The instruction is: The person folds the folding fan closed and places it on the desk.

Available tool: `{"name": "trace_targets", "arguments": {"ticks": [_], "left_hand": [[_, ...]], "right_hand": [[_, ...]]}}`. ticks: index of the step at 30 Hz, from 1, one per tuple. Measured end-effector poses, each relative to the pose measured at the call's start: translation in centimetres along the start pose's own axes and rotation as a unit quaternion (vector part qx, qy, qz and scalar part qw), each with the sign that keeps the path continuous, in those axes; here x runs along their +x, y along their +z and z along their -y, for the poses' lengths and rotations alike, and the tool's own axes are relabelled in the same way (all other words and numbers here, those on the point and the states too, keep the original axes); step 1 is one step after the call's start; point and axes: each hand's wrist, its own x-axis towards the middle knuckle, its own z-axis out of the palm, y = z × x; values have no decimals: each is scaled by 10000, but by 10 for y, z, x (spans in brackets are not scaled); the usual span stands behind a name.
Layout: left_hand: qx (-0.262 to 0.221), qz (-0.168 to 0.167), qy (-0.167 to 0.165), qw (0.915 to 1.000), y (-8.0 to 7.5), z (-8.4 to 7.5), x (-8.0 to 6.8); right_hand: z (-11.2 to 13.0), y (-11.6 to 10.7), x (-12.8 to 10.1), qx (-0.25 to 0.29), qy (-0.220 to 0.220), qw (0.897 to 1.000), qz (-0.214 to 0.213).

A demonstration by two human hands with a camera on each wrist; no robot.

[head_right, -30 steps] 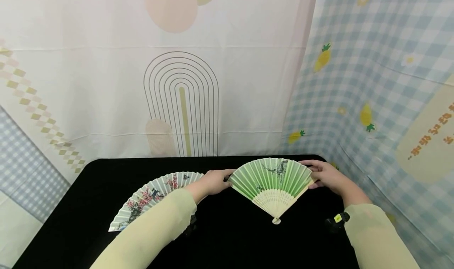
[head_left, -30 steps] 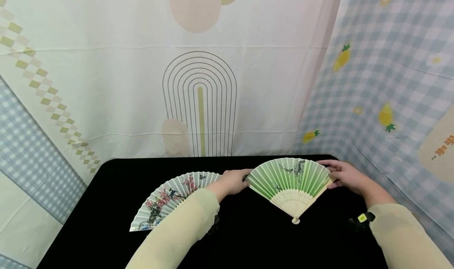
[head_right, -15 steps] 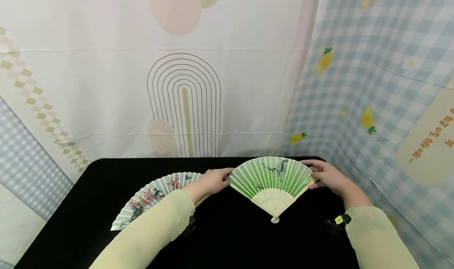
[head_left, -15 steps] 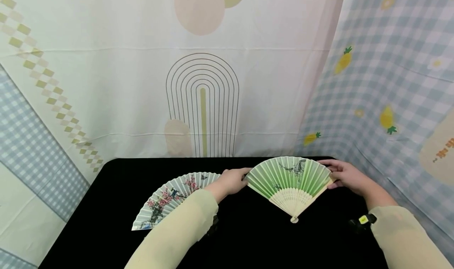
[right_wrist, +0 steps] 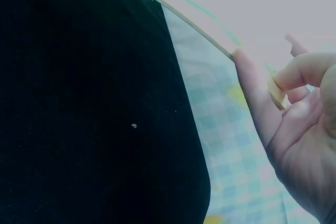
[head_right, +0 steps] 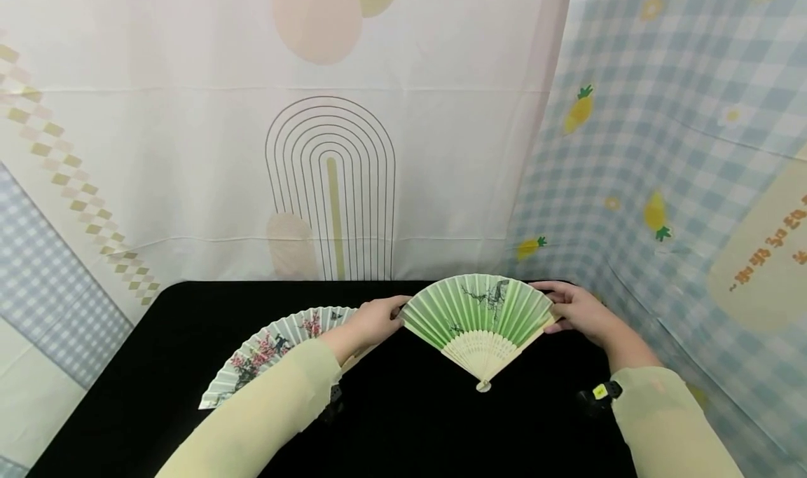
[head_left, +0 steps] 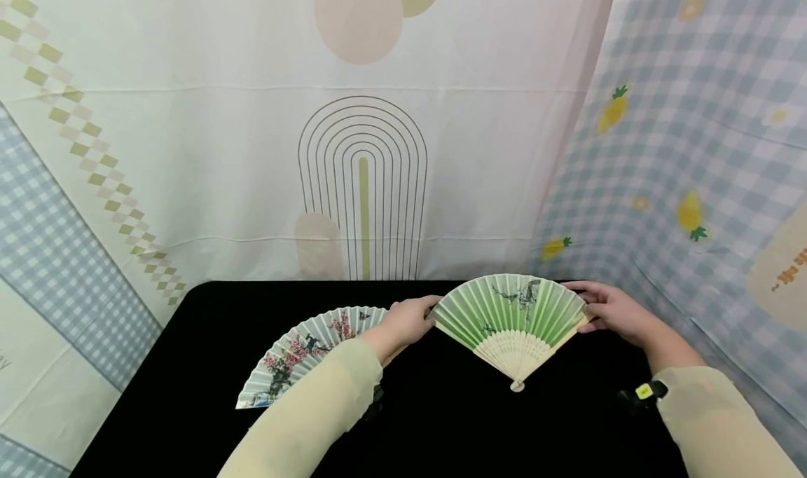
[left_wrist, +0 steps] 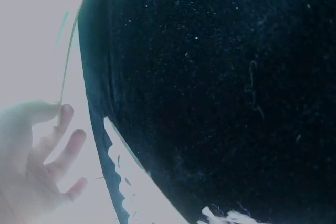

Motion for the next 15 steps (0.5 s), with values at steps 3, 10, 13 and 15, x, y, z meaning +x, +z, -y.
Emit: {"name": "trace_targets", "arguments": {"ticks": [3,10,13,15], "left_hand": [[-420,-67,-76,9991,-2,0,-2],[-1355,-153,-114,9906,-6,4,-4],[-1981,-123,-170,9800,-5,5,-5],[-2476,-110,-206,9686,-5,6,-5]], "right_hand": [[2,2,0,-29,10,9999,-106],[3,3,0,7,-13,9998,-183],[2,3,1,2,-38,9998,-218],[2,3,1,9,-67,9997,-231]]}}
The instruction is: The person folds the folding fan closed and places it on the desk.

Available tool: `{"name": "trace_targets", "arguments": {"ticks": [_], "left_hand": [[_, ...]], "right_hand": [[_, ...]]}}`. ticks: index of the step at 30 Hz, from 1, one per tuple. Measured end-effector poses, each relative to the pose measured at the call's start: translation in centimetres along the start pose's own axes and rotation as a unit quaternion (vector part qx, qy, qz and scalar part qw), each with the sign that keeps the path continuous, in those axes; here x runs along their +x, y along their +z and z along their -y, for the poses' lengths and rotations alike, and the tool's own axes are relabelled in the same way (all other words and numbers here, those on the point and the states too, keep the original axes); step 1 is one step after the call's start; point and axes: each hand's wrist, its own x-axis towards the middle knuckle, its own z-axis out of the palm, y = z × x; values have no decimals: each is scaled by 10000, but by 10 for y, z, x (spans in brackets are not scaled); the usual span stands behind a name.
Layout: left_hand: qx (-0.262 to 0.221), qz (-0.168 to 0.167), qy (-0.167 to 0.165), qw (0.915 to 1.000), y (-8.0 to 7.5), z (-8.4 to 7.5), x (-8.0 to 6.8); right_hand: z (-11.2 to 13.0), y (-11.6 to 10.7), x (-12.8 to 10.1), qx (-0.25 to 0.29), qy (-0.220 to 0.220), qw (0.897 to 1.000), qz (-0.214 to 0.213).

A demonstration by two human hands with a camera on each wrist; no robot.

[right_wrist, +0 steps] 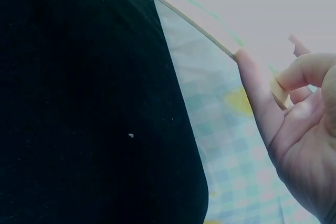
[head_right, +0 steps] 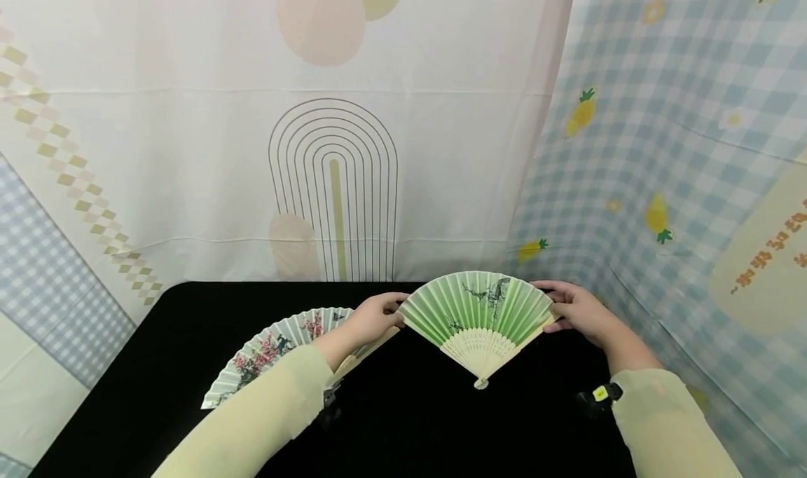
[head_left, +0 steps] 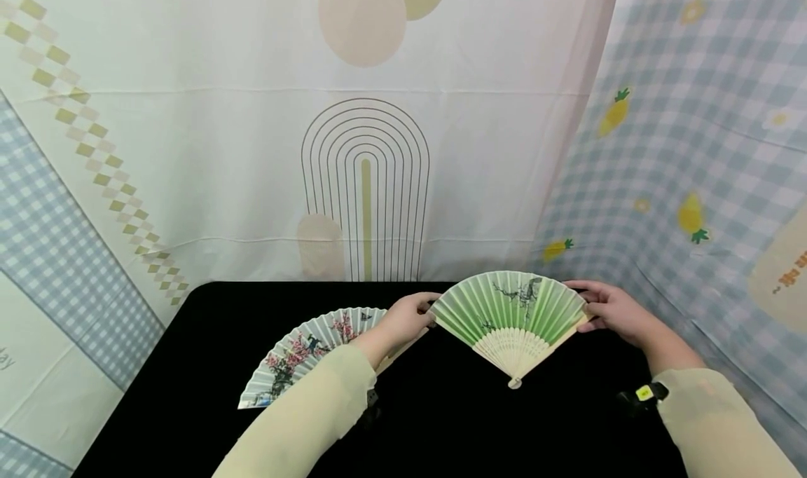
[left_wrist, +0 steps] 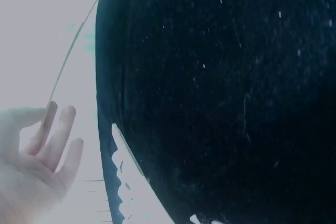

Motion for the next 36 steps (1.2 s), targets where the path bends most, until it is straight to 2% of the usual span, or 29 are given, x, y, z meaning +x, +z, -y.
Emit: {"name": "trace_targets", "arguments": {"ticks": [3,9,13,20,24,28,36], "left_hand": [[-856,52,-71,9963,1,0,0],[-1856,-14,-89,9826,5,-3,-3],[-2484,-88,-124,9685,6,-8,-8],[-2781,-371,49,9598,8,-14,-15],[-3023,-507,-95,9518,9,-14,-16],[-3064,-625,-161,9497,9,-15,-17],[-3314,-577,-339,9411,7,-16,-19]], "right_hand": [[0,0,-1,55,-62,10000,-13],[1,-1,-2,175,-140,9997,-9],[1,-2,-4,245,-192,9995,-36],[-1,-4,-5,329,-346,9988,-77],[-2,-4,-5,383,-483,9981,-7],[0,-2,-6,430,-491,9979,-16],[6,3,-8,310,-343,9985,-288]]}}
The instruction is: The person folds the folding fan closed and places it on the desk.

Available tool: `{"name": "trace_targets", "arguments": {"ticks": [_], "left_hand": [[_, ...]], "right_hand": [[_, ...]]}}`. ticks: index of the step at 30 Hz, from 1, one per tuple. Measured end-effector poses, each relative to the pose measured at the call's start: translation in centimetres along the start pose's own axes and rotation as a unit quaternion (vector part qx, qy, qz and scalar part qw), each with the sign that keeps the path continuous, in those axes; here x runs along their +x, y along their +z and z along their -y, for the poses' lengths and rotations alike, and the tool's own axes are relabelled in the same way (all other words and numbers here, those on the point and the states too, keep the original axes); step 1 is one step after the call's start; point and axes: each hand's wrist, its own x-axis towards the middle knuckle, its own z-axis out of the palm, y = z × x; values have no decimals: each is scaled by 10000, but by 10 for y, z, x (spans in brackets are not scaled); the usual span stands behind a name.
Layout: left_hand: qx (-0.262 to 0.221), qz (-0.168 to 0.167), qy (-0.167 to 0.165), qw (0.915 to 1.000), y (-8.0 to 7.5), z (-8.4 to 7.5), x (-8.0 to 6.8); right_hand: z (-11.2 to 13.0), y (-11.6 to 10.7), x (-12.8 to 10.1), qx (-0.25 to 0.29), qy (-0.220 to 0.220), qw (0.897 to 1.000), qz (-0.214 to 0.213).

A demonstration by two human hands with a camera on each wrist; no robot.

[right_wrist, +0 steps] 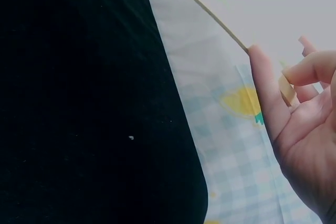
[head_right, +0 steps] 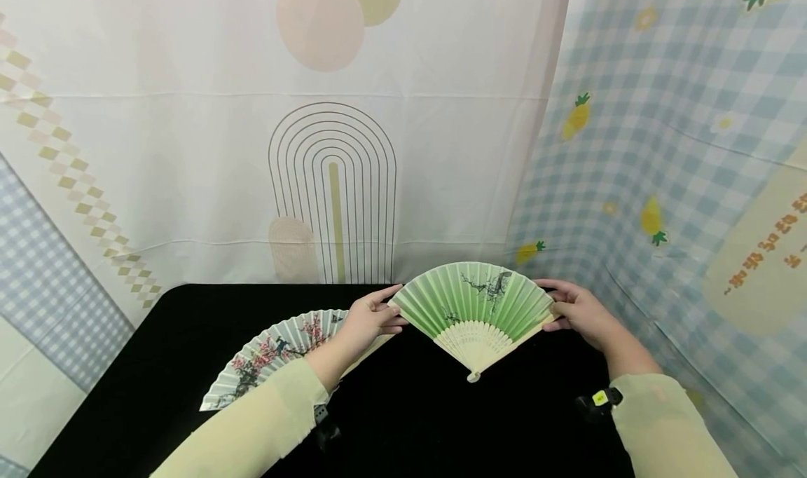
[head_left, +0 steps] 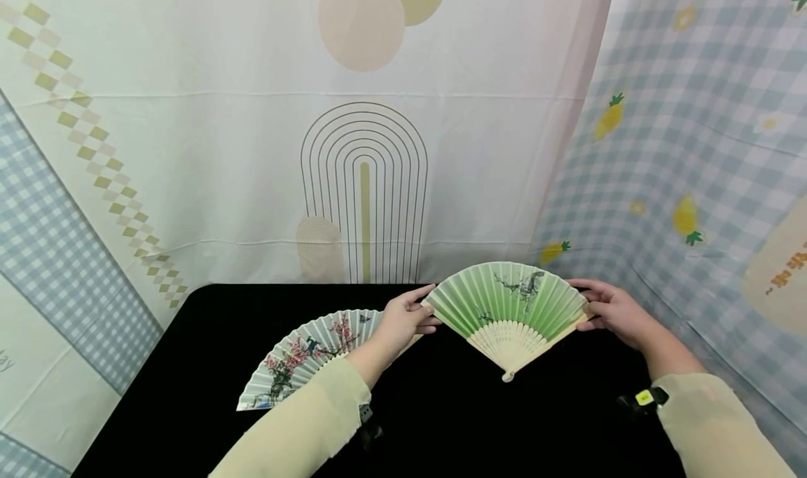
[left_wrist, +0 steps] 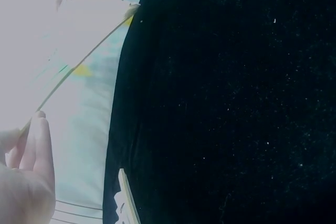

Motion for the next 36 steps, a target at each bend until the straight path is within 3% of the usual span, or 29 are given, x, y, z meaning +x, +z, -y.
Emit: {"name": "trace_targets", "arguments": {"ticks": [11,18,24,30,36], "left_hand": [[-88,-209,147,9996,-5,2,-2],[-365,-337,129,9987,-11,4,-1],[-447,-276,45,9986,-14,2,-2],[-584,-307,-6,9978,-16,1,-2],[-695,-323,27,9971,-19,2,-2]], "right_hand": [[-1,6,-1,-293,-51,9994,-162],[-2,11,-5,-107,-222,9995,-210],[-4,16,-7,524,-614,9965,-212],[-7,21,-6,1522,-1027,9829,-109],[-7,28,-5,1928,-1326,9721,-151]]}}
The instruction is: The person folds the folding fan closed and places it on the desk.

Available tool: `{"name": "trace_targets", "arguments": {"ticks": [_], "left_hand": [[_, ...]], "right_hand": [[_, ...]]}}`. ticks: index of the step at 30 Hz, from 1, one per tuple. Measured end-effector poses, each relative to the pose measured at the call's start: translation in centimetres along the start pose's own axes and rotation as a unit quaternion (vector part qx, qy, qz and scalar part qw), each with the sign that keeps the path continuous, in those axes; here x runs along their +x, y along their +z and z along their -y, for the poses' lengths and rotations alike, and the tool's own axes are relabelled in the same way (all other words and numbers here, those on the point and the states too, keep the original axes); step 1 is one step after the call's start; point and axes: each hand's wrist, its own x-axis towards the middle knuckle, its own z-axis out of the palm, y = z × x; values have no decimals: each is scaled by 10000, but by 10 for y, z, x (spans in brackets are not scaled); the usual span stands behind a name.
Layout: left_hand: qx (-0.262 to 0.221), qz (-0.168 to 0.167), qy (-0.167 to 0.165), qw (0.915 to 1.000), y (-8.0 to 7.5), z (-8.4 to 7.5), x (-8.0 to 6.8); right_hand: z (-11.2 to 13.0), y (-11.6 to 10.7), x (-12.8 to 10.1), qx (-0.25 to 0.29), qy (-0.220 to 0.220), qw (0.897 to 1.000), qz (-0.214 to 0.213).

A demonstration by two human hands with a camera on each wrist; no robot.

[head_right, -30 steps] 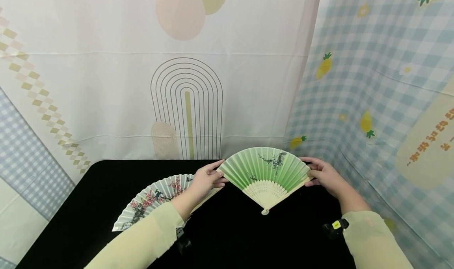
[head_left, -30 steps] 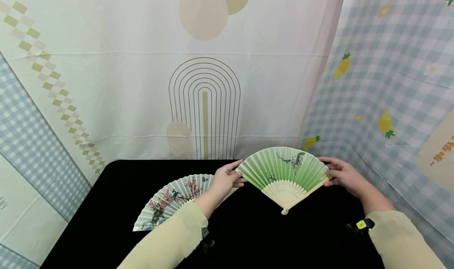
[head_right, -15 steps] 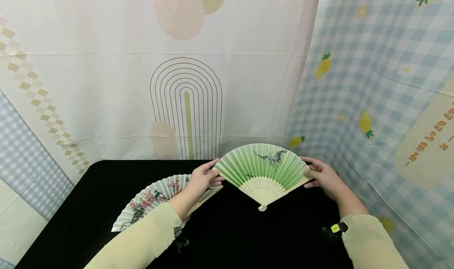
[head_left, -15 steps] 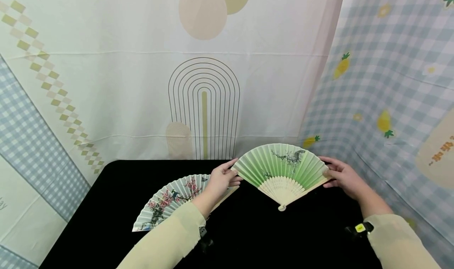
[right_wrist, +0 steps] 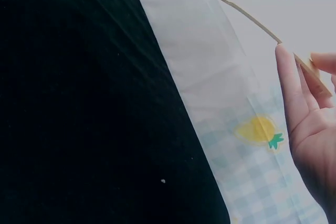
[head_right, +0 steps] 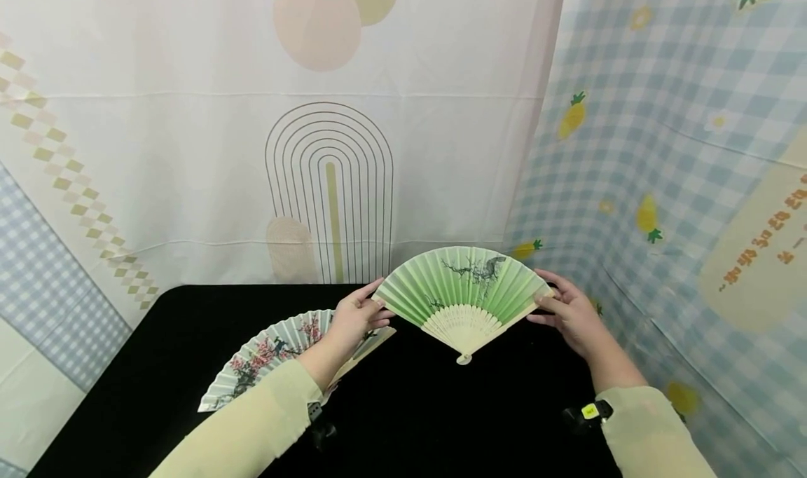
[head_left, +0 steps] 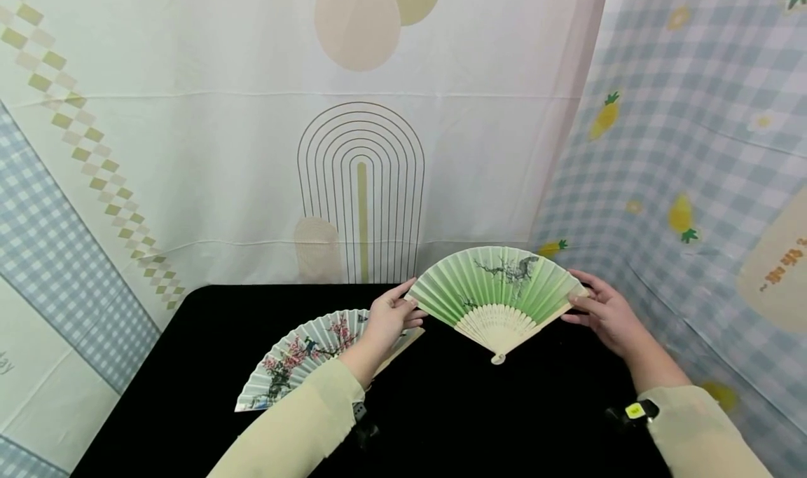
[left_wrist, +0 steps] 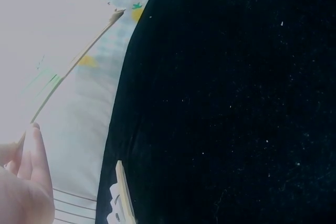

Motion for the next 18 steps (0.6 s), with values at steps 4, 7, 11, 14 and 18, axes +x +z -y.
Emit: {"name": "trace_targets", "arguments": {"ticks": [4,7,11,14,18], "left_hand": [[-33,-2,5,10000,-1,0,0],[-29,-7,26,10000,-1,0,1],[-53,-55,46,10000,-1,0,0],[-62,-81,92,9999,0,1,0],[-55,-73,162,9998,0,1,0]], "right_hand": [[-1,4,0,197,-224,9995,91],[-2,7,-1,361,-352,9987,114],[-3,10,-1,653,-428,9969,112],[-3,13,-1,785,-418,9960,57],[-3,16,0,805,-402,9959,-102]]}}
